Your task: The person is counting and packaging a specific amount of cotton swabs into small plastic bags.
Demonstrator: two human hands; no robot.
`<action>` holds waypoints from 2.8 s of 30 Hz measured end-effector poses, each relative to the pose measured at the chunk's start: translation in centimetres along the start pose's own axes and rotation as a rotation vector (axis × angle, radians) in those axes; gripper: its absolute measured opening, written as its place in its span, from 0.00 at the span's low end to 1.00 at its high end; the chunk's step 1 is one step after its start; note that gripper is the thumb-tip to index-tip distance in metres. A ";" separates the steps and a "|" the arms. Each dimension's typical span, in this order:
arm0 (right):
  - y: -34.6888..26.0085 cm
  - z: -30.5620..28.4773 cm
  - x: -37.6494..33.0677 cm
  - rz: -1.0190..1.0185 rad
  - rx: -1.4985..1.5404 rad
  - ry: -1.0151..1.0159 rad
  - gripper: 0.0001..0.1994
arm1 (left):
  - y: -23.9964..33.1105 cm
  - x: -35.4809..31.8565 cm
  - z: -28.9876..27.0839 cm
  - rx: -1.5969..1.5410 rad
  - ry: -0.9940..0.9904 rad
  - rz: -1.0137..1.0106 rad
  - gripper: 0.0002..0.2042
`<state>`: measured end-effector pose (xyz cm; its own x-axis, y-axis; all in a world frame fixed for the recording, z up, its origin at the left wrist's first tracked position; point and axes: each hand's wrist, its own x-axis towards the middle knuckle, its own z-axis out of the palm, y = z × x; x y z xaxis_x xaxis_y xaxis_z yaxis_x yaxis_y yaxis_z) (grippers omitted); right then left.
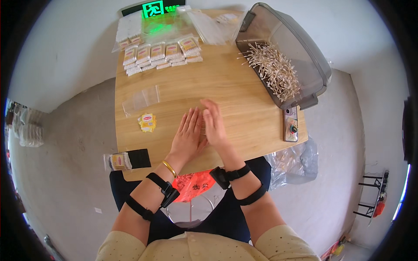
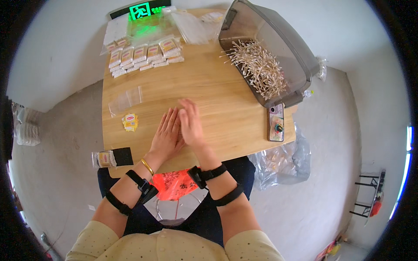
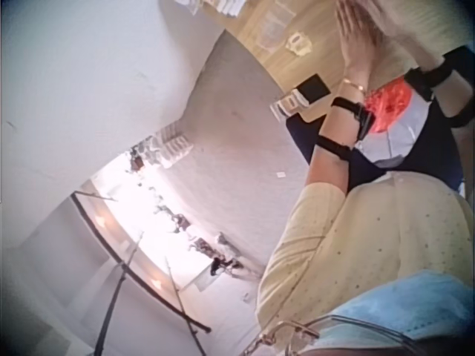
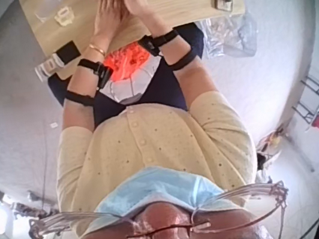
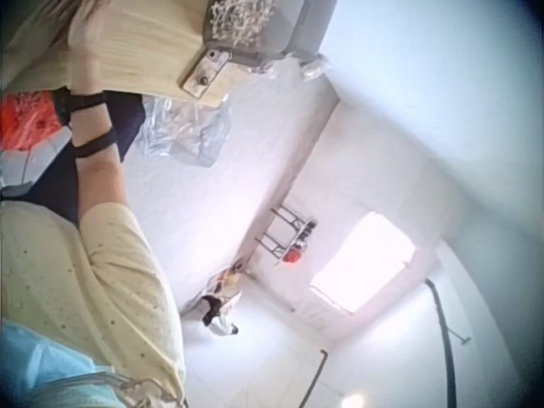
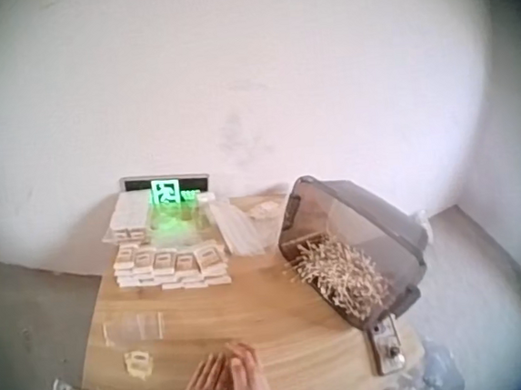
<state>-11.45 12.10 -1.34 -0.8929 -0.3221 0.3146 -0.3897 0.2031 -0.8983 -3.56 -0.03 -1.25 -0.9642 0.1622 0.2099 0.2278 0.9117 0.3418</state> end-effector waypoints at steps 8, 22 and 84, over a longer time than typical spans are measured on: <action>0.8 -1.6 -0.2 0.114 0.134 0.177 0.17 | 1.0 -1.0 0.0 0.014 0.036 -0.081 0.37; -1.2 -3.5 -2.9 0.069 0.042 0.158 0.15 | 0.8 -1.4 -1.9 0.106 -0.071 -0.075 0.39; -3.0 -3.3 -8.4 -0.171 -0.503 -0.215 0.19 | -1.9 -5.4 -3.0 -0.320 0.305 -0.235 0.22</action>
<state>-3.55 17.27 -0.30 -0.7624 -0.5590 0.3261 -0.6309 0.5299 -0.5667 1.65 -3.74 -0.29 -0.9215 -0.1953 0.3358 0.0856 0.7411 0.6659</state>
